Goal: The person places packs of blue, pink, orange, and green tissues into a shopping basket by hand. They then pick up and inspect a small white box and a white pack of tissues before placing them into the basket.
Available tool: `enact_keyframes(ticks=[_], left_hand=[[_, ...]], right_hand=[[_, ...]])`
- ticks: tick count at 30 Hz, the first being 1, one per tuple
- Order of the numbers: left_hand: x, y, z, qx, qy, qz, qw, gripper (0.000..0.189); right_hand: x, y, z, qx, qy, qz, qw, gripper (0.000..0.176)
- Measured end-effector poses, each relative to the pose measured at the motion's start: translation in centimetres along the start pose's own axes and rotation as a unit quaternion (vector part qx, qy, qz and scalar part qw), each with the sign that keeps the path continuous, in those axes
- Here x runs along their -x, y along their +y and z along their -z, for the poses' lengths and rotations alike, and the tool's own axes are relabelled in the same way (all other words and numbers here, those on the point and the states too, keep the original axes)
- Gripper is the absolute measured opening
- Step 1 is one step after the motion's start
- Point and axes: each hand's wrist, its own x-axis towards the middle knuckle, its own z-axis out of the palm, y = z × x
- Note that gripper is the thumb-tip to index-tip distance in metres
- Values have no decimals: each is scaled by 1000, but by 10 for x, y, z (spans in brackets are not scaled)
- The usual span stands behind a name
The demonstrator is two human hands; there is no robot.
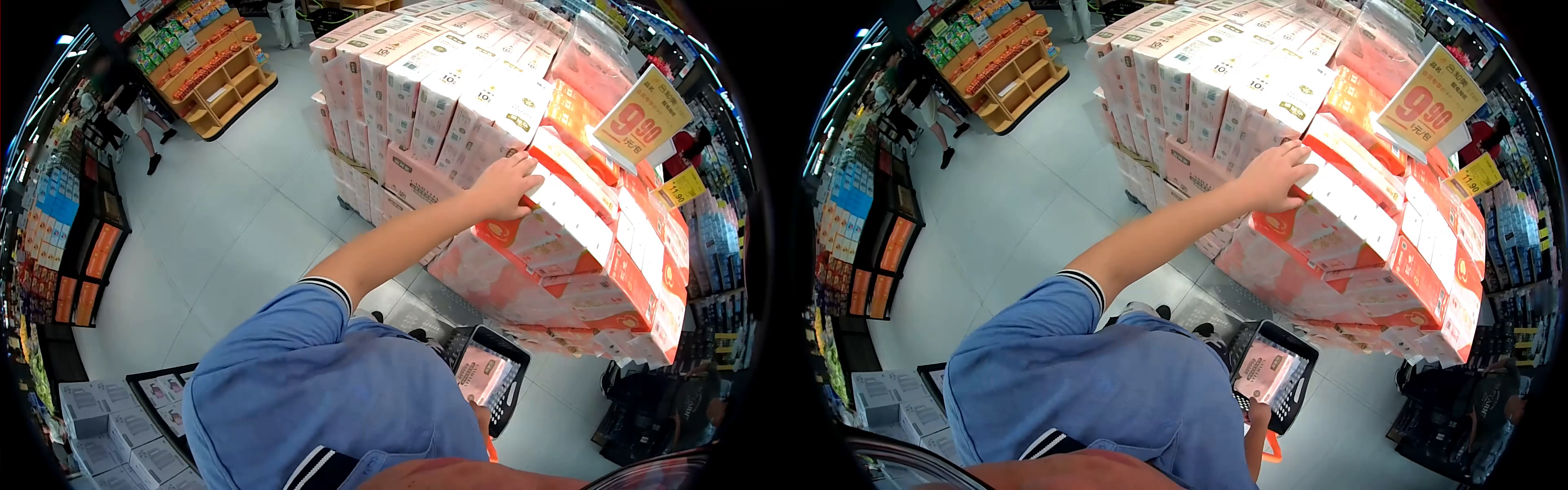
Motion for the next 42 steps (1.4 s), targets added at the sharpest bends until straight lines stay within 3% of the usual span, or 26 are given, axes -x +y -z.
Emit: enact_keyframes(ticks=[1,7,11,13,14,17,19,21,23,24,25,27,30,33,34,36,37,39,40,42], left_hand=[[2,4,7,29,-23,-2,999,63],[16,6,22,16,-22,13,1000,81],[24,1,22,105,-65,41,991,95],[31,15,23,329,-23,124,936,102],[45,5,2,353,-14,168,920,107],[43,6,0,432,-72,95,894,104],[51,1,-13,421,-51,115,898,96],[54,-11,-26,374,-87,137,913,89],[59,-6,-31,375,-60,158,912,86],[56,2,-20,371,-49,167,912,85],[50,9,-9,366,-37,173,914,83],[39,18,16,377,-10,150,914,79],[35,28,67,300,55,53,951,74],[67,29,96,284,71,95,952,74],[78,29,106,282,74,99,951,74],[103,34,126,396,117,276,868,74],[113,38,134,478,152,332,799,72],[139,32,139,537,211,375,725,62],[148,31,142,530,224,383,723,62],[162,29,150,568,214,502,616,47]], right_hand=[[-24,1,-8,-19,-5,80,997,39],[-143,-20,-38,-99,-123,189,969,28],[-156,-41,-25,-95,-80,210,970,18],[-167,-35,-28,-189,-112,164,962,18],[-169,-30,-26,-190,-121,164,960,18],[-181,-5,-33,-219,-68,209,951,16],[-143,-27,-30,-263,-67,196,942,17],[-135,-33,-19,-298,-57,183,935,18],[-144,-29,-22,-130,-10,440,889,14],[-136,-50,-15,-186,-69,262,944,14],[-136,-70,-15,-187,-69,259,945,14],[-139,-100,-12,-383,-67,114,914,21],[-138,-159,4,-424,-95,175,883,32],[-110,-228,16,-509,-173,263,801,50],[-114,-236,15,-506,-176,263,803,50],[-116,-251,10,-533,-218,372,728,59],[-113,-259,12,-528,-227,372,729,59],[-68,-284,38,-618,-412,334,580,61],[-40,-298,50,-609,-423,329,584,61],[12,-326,66,-541,-444,428,571,61]])
